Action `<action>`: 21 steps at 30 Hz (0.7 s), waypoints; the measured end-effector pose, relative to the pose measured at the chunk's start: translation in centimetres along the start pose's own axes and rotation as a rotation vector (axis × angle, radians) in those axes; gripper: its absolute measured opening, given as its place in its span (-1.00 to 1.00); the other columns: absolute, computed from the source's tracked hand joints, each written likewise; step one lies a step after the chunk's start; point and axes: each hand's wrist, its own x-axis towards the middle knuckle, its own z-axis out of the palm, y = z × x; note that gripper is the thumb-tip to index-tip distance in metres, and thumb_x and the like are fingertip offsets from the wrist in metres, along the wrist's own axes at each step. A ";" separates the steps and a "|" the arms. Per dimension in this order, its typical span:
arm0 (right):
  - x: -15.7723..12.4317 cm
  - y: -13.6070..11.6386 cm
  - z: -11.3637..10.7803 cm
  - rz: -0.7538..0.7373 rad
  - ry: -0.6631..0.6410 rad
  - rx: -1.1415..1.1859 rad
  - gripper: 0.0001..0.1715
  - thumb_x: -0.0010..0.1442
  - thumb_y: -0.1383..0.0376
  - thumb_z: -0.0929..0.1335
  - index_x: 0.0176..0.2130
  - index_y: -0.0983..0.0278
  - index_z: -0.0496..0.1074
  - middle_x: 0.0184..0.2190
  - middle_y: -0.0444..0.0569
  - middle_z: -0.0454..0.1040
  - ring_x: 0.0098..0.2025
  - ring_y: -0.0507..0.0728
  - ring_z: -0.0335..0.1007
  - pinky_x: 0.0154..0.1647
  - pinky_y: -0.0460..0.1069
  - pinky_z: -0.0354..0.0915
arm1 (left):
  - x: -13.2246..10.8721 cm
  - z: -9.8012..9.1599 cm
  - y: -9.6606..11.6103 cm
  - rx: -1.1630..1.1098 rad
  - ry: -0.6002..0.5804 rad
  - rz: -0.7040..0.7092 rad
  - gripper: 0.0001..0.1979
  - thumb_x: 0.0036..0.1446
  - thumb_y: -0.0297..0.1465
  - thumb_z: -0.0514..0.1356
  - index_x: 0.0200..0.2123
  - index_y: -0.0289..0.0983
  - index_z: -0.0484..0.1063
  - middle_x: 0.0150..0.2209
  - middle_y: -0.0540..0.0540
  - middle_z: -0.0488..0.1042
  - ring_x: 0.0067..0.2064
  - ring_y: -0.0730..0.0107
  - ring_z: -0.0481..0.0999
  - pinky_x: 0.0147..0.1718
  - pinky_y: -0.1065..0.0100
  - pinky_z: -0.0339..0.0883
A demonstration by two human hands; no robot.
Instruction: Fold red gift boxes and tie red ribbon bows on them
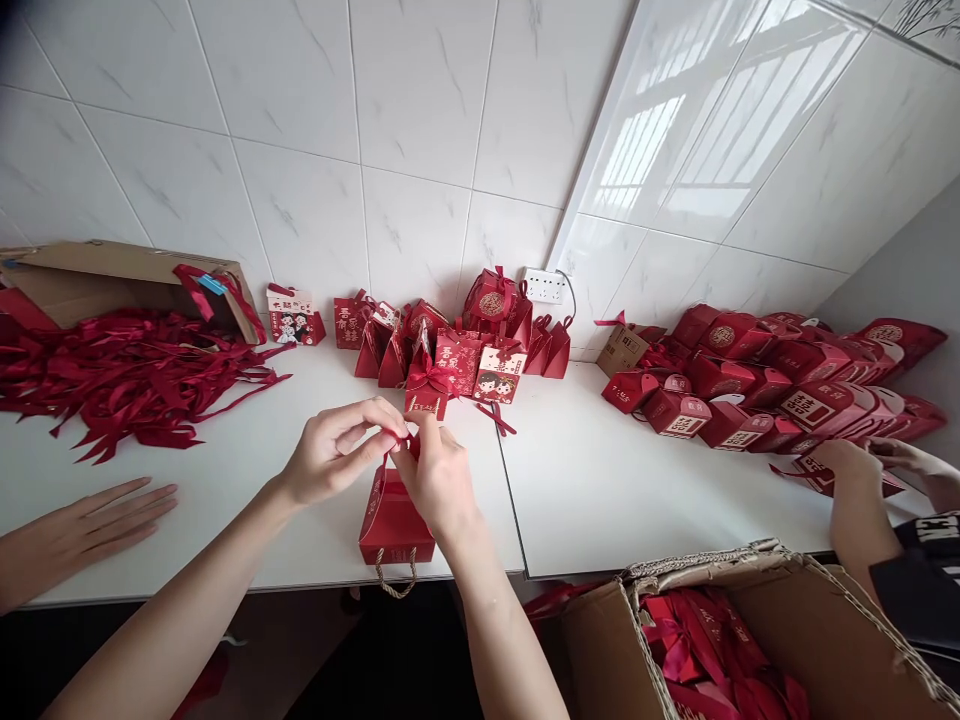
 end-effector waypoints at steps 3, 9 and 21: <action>-0.3 -0.2 0.1 0.043 -0.009 0.047 -0.80 0.16 0.35 0.23 -0.22 0.26 0.39 -0.43 -0.06 0.49 -0.49 0.04 0.36 -0.48 -0.10 0.26 | -0.2 0.0 -0.3 0.052 -0.007 0.163 -0.92 0.15 -0.47 0.12 -0.38 -0.28 0.40 -0.41 -0.11 0.48 -0.35 0.35 0.48 -0.37 0.34 0.38; -0.7 -1.0 -0.6 0.283 -0.014 0.589 -0.69 0.12 0.29 0.30 -0.13 0.25 0.50 -0.19 -0.01 0.56 -0.16 0.15 0.48 -0.14 0.02 0.38 | -0.8 0.2 -0.6 -0.003 0.075 0.291 -0.91 0.12 -0.54 0.14 -0.35 -0.27 0.42 -0.39 -0.14 0.53 -0.29 0.30 0.54 -0.29 0.25 0.45; -1.8 1.3 -0.8 0.664 0.567 0.771 -0.55 -0.07 0.21 0.49 -0.17 0.27 0.40 -0.50 -0.19 0.46 -0.40 -0.01 0.42 -0.19 0.00 0.40 | -5.1 3.2 -2.8 -0.253 1.067 -0.147 -0.85 0.04 -0.33 0.27 -0.47 -0.27 0.42 -0.52 0.01 0.51 -0.41 0.35 0.57 -0.35 0.26 0.49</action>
